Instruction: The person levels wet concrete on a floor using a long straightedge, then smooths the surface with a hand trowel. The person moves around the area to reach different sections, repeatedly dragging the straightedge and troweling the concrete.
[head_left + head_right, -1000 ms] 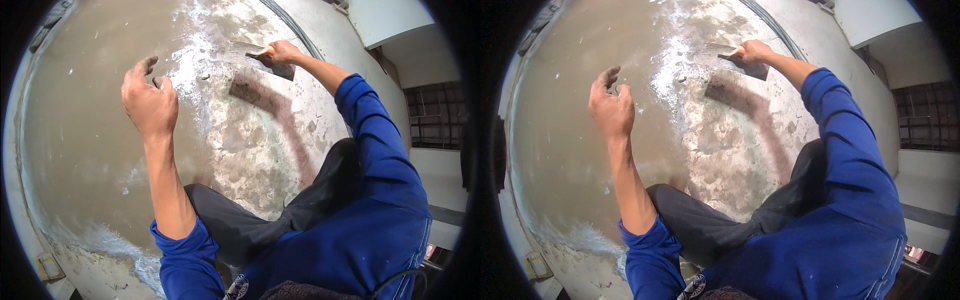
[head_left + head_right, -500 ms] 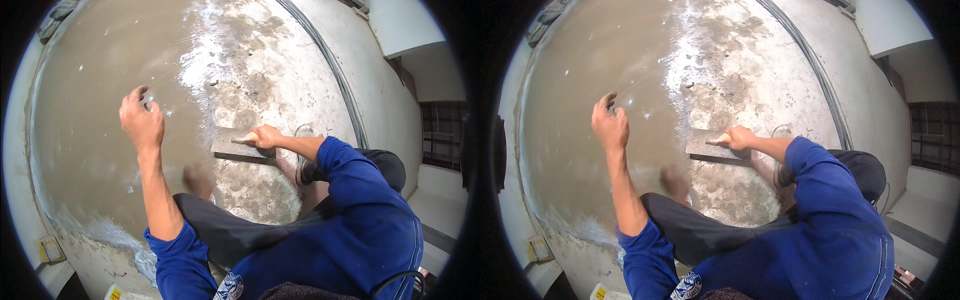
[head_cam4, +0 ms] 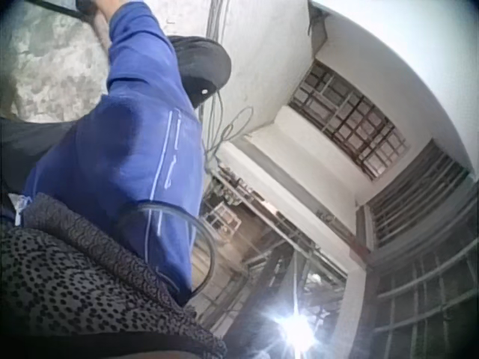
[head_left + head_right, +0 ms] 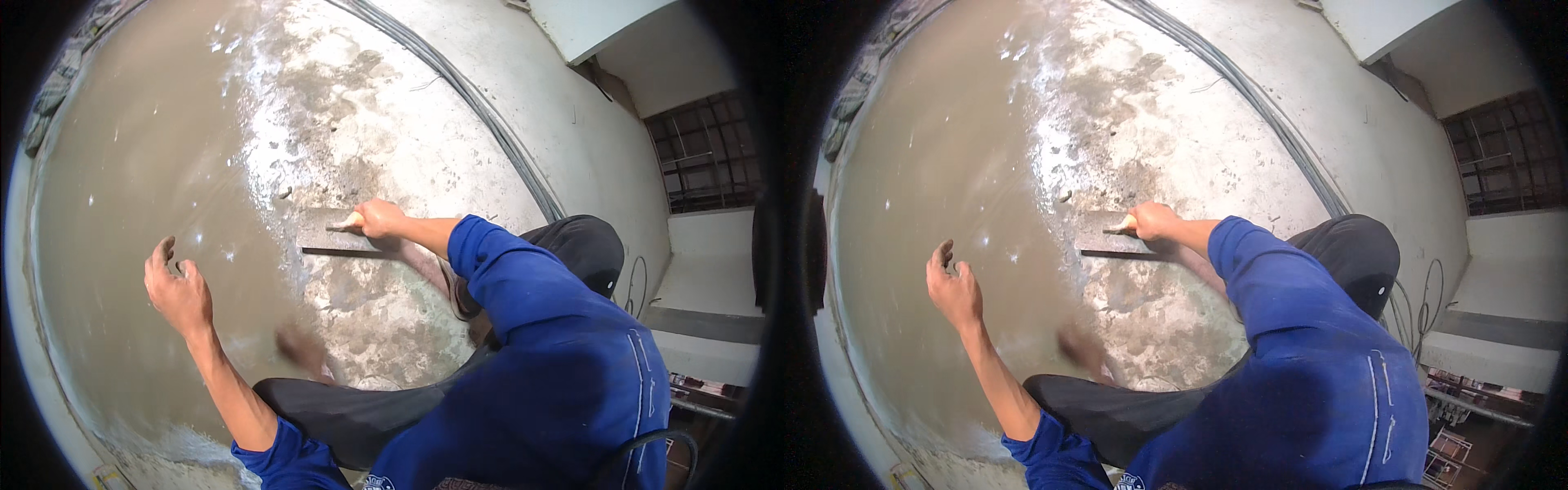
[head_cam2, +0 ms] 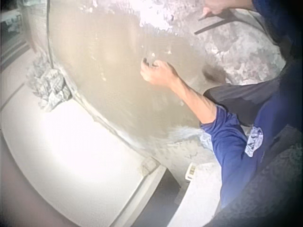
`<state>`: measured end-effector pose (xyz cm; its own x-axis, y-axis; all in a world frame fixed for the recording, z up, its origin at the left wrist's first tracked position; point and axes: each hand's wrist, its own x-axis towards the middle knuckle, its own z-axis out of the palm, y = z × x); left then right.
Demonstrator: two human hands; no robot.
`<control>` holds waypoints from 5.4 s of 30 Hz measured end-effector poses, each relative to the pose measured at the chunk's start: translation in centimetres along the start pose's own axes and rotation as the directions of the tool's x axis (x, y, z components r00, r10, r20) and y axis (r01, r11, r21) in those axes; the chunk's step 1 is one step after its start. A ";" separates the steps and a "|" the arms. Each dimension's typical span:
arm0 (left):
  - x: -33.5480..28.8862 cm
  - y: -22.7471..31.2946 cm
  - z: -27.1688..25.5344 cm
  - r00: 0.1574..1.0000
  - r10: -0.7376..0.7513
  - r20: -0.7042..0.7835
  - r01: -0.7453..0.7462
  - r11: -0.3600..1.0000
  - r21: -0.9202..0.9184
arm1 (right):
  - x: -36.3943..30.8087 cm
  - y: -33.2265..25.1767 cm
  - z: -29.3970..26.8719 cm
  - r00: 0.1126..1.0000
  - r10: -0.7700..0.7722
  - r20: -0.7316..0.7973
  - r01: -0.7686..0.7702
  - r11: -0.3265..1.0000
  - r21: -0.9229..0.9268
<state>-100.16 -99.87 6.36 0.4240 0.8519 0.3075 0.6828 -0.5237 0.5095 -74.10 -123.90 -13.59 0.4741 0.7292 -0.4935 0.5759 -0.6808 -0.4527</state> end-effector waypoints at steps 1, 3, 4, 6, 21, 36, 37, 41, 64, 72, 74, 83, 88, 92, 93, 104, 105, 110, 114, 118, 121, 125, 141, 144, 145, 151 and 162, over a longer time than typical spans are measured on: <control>-0.2 0.3 0.1 1.000 0.007 -0.015 -0.007 1.000 -0.020 | -0.5 0.1 0.1 1.000 0.001 -0.017 0.000 0.999 0.051; 0.0 0.6 0.2 0.998 0.055 -0.019 -0.055 0.998 -0.003 | -1.8 0.3 1.0 0.998 -0.047 0.032 0.046 0.999 0.015; 0.1 0.8 0.3 0.998 0.058 -0.009 -0.058 0.998 -0.019 | -2.4 0.4 1.5 0.996 -0.083 0.039 0.083 0.997 0.008; 0.3 1.0 0.5 0.995 0.096 -0.009 -0.096 0.994 0.042 | -3.1 0.6 2.3 0.982 -0.087 0.167 0.103 0.991 -0.088; -0.8 0.6 -1.9 0.998 0.019 -0.052 -0.015 0.996 0.085 | -0.4 -0.1 2.9 0.989 -0.142 -0.050 0.149 0.971 0.186; -1.6 -0.8 -3.2 0.997 0.004 -0.072 0.004 0.993 0.119 | 7.9 -0.4 -5.7 0.981 0.141 -0.131 -0.105 0.962 0.251; -1.4 -0.6 -3.0 0.997 0.002 -0.074 0.007 0.993 0.119 | 6.9 -0.7 -5.0 0.996 -0.025 -0.091 0.043 0.980 0.195; -0.5 0.6 -1.5 0.998 -0.001 -0.063 0.008 0.994 0.112 | 4.3 -2.6 -0.2 0.986 -0.134 0.103 0.133 0.991 0.021; -12.6 7.7 -15.1 0.902 -0.326 -0.282 0.413 0.840 0.352 | 13.7 5.4 -9.3 0.795 -0.392 0.463 0.375 0.917 0.133; -18.2 11.4 -15.6 0.842 -0.480 -0.246 0.539 0.762 0.358 | 8.7 5.9 4.7 0.693 -0.400 0.600 -0.183 0.707 0.683; -19.5 11.7 -16.0 0.805 -0.520 -0.285 0.591 0.744 0.312 | 9.8 5.9 2.5 0.888 -0.404 0.222 0.332 0.894 0.300; -22.1 16.7 -18.7 0.718 -0.581 -0.383 0.687 0.680 0.256 | 11.6 10.0 -9.5 0.967 -0.189 -0.169 0.244 0.877 0.413; -22.3 18.8 -18.6 0.622 -0.651 -0.435 0.768 0.614 0.180 | 2.6 5.9 -1.5 0.697 -0.465 0.546 0.376 0.885 0.274; -23.5 20.1 -18.9 0.546 -0.710 -0.444 0.828 0.538 0.157 | -0.9 1.3 4.8 0.268 -0.523 0.810 0.490 0.797 0.353; -23.8 20.4 -19.1 0.532 -0.719 -0.447 0.837 0.527 0.148 | -1.8 0.5 5.8 0.265 -0.498 0.825 0.454 0.820 0.349; -28.0 20.6 -20.2 0.477 -0.757 -0.447 0.877 0.445 0.181 | 1.6 -1.3 3.7 0.841 -0.251 0.480 0.100 0.943 0.319; -28.2 20.4 -20.3 0.488 -0.741 -0.461 0.871 0.446 0.205 | 0.8 -1.2 3.8 0.802 -0.252 0.541 0.129 0.958 0.255; -28.6 19.3 -20.5 0.472 -0.759 -0.448 0.880 0.430 0.200 | -2.8 -1.1 5.8 0.585 -0.368 0.722 0.391 0.909 0.147; -28.1 18.6 -20.6 0.481 -0.765 -0.429 0.871 0.471 0.136 | 1.3 -2.0 5.0 0.673 -0.298 0.677 0.267 0.951 0.153; -27.5 18.7 -20.6 0.501 -0.765 -0.404 0.864 0.465 0.191 | 5.0 -1.9 2.2 0.842 -0.107 0.528 -0.029 0.970 0.243; -26.8 18.9 -20.6 0.515 -0.749 -0.417 0.856 0.480 0.195 | 3.4 -1.6 1.3 0.816 -0.306 0.491 0.226 0.950 0.217; -25.5 18.9 -20.2 0.548 -0.728 -0.412 0.831 0.531 0.166 | 0.9 -1.6 2.2 0.678 -0.382 0.628 0.343 0.920 0.188; -25.4 16.0 -21.4 0.557 -0.729 -0.397 0.824 0.545 0.154 | 10.7 4.7 -17.2 0.975 -0.167 -0.150 0.222 0.631 0.744; -24.4 15.5 -21.3 0.559 -0.727 -0.398 0.819 0.561 0.124 | 8.0 7.9 -22.8 0.917 -0.280 -0.285 0.394 0.515 0.761; -23.8 15.5 -21.1 0.578 -0.715 -0.393 0.805 0.579 0.129 | 7.6 8.7 -22.8 0.929 -0.176 -0.325 0.363 0.602 0.711; -18.4 18.2 -20.1 0.723 -0.584 -0.370 0.671 0.720 0.176 | 4.9 12.2 -15.6 0.987 0.070 0.147 -0.149 0.755 0.639; -5.0 27.4 -16.2 0.845 -0.391 -0.364 0.468 0.870 0.152 | 11.4 2.5 -4.7 0.696 -0.471 0.542 0.423 0.879 0.220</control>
<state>-93.21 -118.33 31.78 -0.1252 0.9271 0.3533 0.8833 -0.0580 0.4653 -64.14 -116.91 -16.86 -0.3025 0.7905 -0.5326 0.5599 -0.3048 -0.7704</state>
